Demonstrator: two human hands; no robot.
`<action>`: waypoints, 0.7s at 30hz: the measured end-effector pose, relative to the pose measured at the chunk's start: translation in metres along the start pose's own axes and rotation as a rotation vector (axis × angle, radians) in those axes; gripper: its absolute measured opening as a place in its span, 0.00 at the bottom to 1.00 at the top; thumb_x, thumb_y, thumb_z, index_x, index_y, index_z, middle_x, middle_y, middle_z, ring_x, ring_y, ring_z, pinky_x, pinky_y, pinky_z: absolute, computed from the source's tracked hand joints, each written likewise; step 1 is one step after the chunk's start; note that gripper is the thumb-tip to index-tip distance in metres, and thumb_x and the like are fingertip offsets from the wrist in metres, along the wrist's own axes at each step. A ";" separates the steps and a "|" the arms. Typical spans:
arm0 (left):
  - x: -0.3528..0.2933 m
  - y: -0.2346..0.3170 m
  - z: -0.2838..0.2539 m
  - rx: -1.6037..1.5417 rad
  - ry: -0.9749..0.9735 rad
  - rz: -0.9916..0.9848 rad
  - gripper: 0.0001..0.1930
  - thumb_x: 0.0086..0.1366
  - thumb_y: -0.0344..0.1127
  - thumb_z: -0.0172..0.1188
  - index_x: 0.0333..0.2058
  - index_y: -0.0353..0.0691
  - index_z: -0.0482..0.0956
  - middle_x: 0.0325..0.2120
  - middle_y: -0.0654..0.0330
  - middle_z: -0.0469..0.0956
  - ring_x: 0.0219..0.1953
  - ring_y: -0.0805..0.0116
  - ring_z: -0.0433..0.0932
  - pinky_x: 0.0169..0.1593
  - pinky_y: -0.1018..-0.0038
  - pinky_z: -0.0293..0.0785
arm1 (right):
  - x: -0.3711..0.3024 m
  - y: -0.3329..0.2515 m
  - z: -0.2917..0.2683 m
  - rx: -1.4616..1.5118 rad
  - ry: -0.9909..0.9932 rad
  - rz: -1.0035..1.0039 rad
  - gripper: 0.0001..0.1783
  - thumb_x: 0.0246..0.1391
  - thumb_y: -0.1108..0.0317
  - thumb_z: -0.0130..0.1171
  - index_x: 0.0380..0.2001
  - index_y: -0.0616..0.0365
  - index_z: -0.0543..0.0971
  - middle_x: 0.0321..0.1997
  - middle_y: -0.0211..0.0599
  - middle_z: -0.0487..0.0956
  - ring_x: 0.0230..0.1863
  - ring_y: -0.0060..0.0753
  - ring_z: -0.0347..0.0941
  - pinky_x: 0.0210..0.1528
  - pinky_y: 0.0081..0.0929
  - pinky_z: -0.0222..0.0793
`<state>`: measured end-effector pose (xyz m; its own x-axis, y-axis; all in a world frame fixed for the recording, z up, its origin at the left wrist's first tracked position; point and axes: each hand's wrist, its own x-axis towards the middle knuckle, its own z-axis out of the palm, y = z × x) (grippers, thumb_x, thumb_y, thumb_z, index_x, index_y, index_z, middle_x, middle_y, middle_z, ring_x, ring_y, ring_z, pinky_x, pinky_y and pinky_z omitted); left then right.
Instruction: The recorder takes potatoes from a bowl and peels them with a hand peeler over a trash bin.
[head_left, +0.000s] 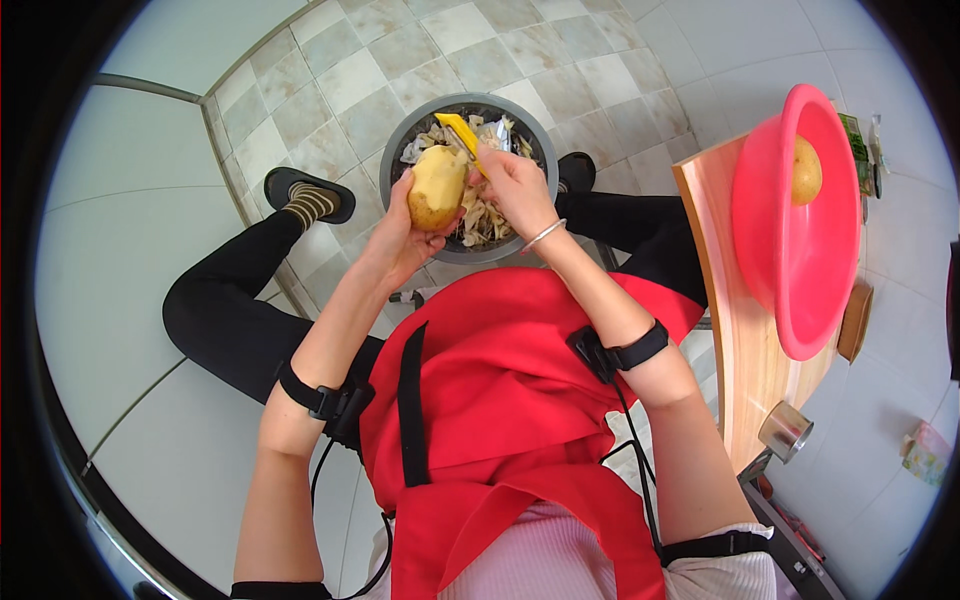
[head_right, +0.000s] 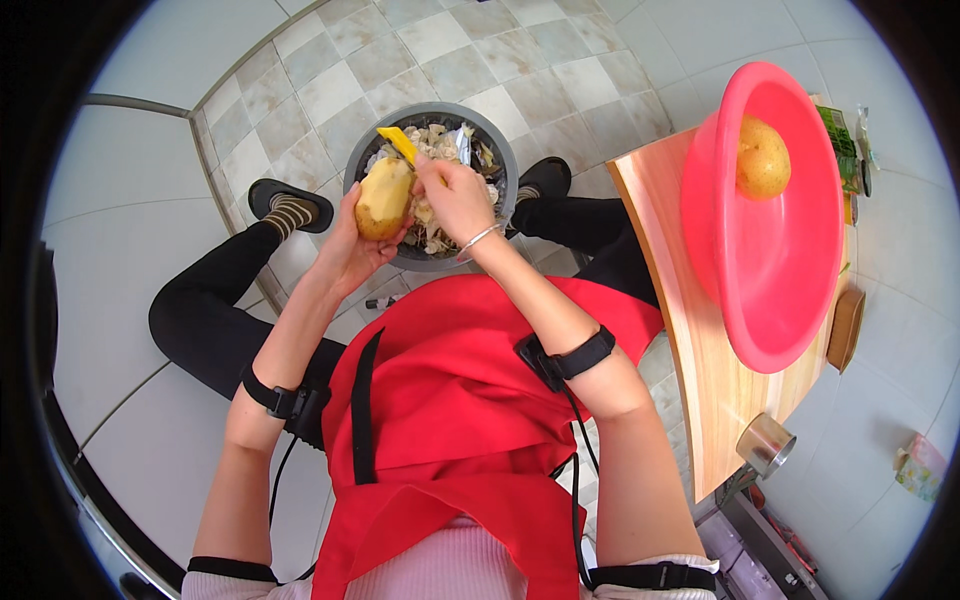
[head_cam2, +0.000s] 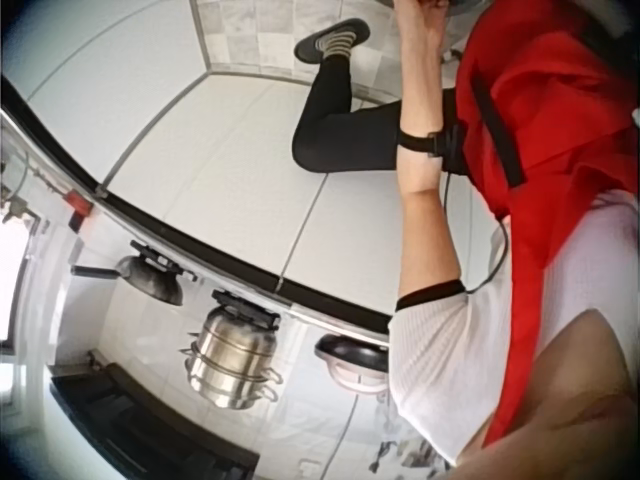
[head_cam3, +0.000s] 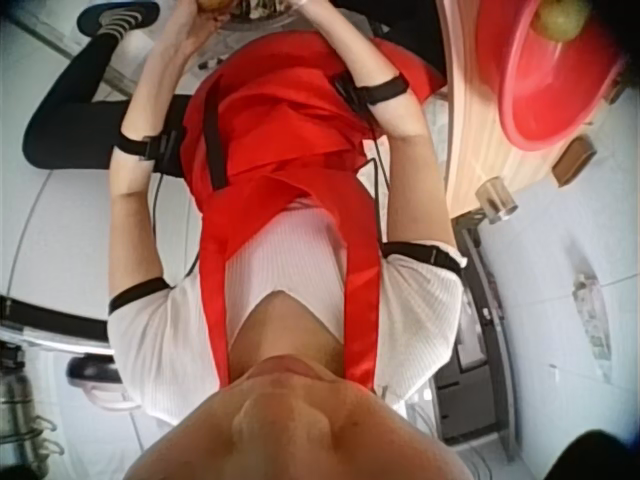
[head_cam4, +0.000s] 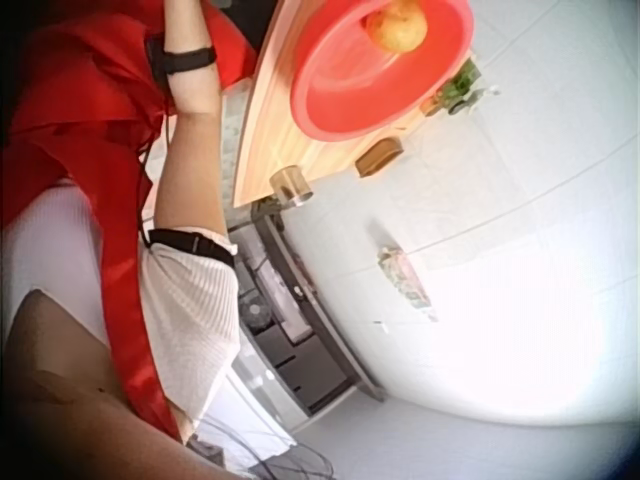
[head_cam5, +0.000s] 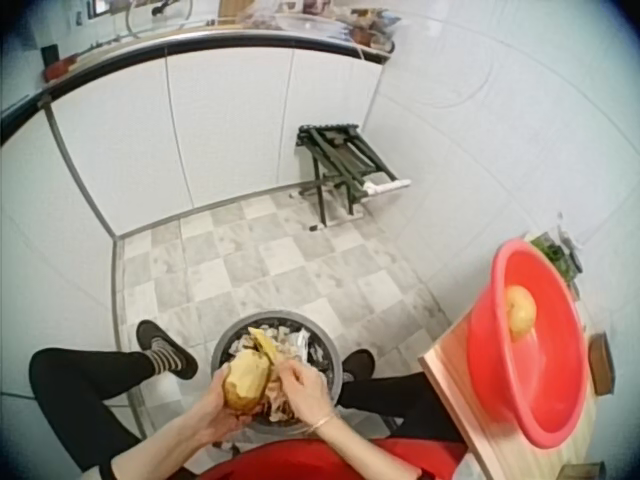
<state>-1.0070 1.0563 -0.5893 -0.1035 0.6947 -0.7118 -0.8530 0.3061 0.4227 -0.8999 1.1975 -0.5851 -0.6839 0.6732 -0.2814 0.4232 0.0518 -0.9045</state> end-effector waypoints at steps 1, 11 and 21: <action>-0.001 0.000 -0.001 -0.006 -0.029 0.008 0.32 0.61 0.67 0.37 0.48 0.46 0.70 0.35 0.61 0.76 0.32 0.77 0.71 0.32 0.81 0.60 | -0.002 -0.006 -0.003 -0.001 0.000 0.000 0.26 0.53 0.44 0.49 0.21 0.57 0.80 0.13 0.41 0.73 0.19 0.43 0.73 0.24 0.32 0.65; -0.010 -0.002 -0.011 -0.064 -0.182 0.102 0.23 0.64 0.46 0.51 0.54 0.44 0.62 0.47 0.59 0.71 0.45 0.71 0.72 0.44 0.75 0.69 | -0.009 -0.021 -0.015 -0.539 0.129 -0.056 0.23 0.46 0.45 0.57 0.23 0.57 0.79 0.17 0.47 0.75 0.24 0.52 0.74 0.26 0.41 0.68; -0.011 -0.002 0.012 0.192 -0.076 0.247 0.31 0.55 0.32 0.62 0.56 0.43 0.58 0.50 0.60 0.67 0.51 0.65 0.70 0.52 0.63 0.71 | -0.035 -0.023 0.002 -0.376 0.084 -0.276 0.22 0.55 0.49 0.49 0.24 0.59 0.75 0.15 0.51 0.73 0.22 0.56 0.72 0.25 0.45 0.68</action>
<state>-0.9986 1.0561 -0.5759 -0.2510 0.8078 -0.5334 -0.6936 0.2343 0.6812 -0.8869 1.1708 -0.5549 -0.7571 0.6533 -0.0054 0.4286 0.4905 -0.7588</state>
